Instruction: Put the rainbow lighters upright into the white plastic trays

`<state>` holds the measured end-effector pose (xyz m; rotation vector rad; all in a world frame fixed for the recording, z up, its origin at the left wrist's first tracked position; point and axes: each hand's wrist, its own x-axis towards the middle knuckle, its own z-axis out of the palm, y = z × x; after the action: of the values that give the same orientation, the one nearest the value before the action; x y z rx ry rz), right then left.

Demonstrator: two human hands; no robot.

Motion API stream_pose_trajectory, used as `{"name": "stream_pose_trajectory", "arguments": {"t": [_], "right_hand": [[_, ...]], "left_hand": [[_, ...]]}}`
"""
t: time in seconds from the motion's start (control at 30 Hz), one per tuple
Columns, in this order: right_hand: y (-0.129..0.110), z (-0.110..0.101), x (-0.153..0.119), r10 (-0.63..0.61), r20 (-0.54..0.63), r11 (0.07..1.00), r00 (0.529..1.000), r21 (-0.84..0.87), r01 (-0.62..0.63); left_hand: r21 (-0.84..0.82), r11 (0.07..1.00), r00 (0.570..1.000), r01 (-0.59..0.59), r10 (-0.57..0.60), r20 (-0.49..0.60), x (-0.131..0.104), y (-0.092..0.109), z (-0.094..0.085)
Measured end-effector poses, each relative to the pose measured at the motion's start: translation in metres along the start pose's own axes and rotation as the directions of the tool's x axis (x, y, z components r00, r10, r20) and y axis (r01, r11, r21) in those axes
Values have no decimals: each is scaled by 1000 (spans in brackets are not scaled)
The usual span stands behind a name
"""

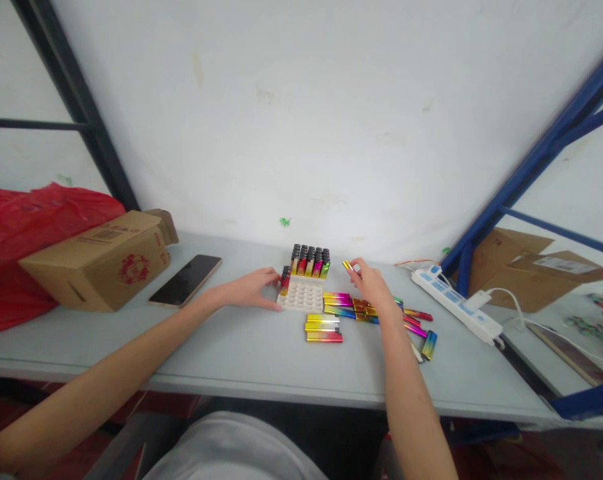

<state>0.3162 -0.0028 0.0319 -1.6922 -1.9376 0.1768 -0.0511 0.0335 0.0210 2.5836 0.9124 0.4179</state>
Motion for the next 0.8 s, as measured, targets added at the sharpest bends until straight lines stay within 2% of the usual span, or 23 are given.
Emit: {"name": "stream_pose_trajectory", "arguments": {"t": [0.13,0.2,0.27,0.37,0.5,0.6,0.63,0.7,0.8], "right_hand": [[-26,11,5,-95,-156,983,983,141,117],[-37,20,7,-57,-217,962,975,250,111],[-46,29,8,17,-222,922,975,380,71],[-59,39,7,55,-154,824,987,565,42],[-78,46,0,-18,-18,648,1000,761,26],[-90,49,-6,-67,92,528,993,848,-43],[-93,50,-7,-60,116,527,991,847,-67],[-97,52,-8,-21,102,585,995,808,-71],[-100,55,-9,-1,-61,740,998,671,42]], "left_hand": [[11,1000,1000,-10,10,-5,0,-2,1],[14,1000,1000,-17,17,-7,0,-4,2],[14,1000,1000,-22,22,-9,1,-6,4],[10,1000,1000,-24,24,-16,1,-8,5],[7,1000,999,-27,27,-23,1,-8,5],[7,1000,999,-29,29,-15,0,-7,4],[7,1000,1000,-28,28,-13,0,-7,4],[6,1000,1000,-25,25,-8,0,-5,3],[8,1000,1000,-23,23,-9,0,-4,3]]}}
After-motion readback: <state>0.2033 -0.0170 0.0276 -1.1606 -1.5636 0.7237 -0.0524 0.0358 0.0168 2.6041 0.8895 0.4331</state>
